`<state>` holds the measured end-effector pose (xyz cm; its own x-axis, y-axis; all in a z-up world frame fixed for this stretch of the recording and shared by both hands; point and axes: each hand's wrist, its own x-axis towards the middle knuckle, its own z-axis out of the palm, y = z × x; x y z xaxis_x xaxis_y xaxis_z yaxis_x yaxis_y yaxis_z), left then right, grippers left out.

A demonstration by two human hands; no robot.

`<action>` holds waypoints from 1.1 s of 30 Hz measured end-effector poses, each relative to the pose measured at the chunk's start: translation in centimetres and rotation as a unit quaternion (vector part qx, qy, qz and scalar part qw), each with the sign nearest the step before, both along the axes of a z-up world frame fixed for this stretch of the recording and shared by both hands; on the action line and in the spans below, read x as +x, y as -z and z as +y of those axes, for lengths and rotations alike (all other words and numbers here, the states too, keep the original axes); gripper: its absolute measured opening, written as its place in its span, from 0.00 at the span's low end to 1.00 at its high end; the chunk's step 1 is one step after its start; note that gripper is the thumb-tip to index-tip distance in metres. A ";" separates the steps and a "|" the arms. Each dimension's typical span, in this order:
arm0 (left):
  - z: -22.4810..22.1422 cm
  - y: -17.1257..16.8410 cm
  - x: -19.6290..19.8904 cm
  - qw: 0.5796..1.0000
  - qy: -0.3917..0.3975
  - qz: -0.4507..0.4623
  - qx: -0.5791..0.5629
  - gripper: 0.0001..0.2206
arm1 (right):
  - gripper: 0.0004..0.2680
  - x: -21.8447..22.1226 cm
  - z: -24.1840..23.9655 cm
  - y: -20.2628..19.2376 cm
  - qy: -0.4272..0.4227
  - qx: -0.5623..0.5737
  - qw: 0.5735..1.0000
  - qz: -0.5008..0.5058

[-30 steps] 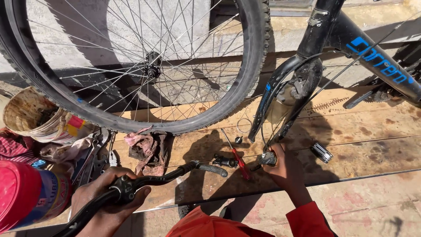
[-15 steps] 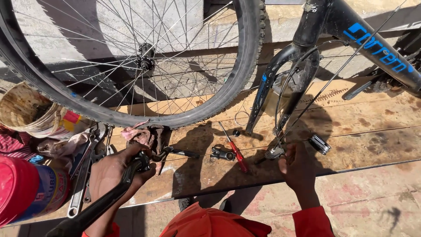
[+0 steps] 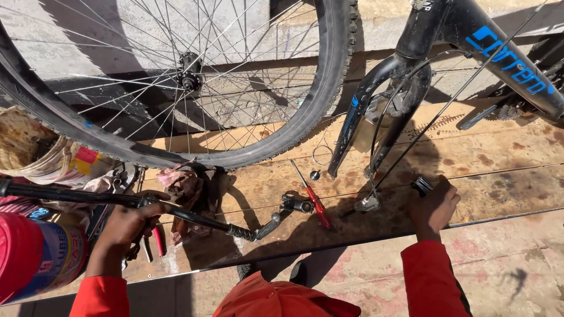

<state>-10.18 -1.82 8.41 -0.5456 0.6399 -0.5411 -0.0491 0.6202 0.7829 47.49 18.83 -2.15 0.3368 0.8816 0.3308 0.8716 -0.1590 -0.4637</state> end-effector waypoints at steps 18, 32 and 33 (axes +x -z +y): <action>1.1 7.5 -0.5 0.992 -0.094 -0.064 -0.057 0.21 | 0.15 2.0 -4.0 5.9 -0.041 -0.038 0.963 0.264; -1.9 16.5 2.0 0.905 0.052 0.419 -0.058 0.29 | 0.15 -16.2 -16.8 -2.4 -0.164 -0.123 0.733 0.649; -2.0 16.7 1.8 0.906 0.057 0.414 -0.067 0.30 | 0.14 -17.4 -16.4 -3.1 -0.143 -0.178 0.830 0.509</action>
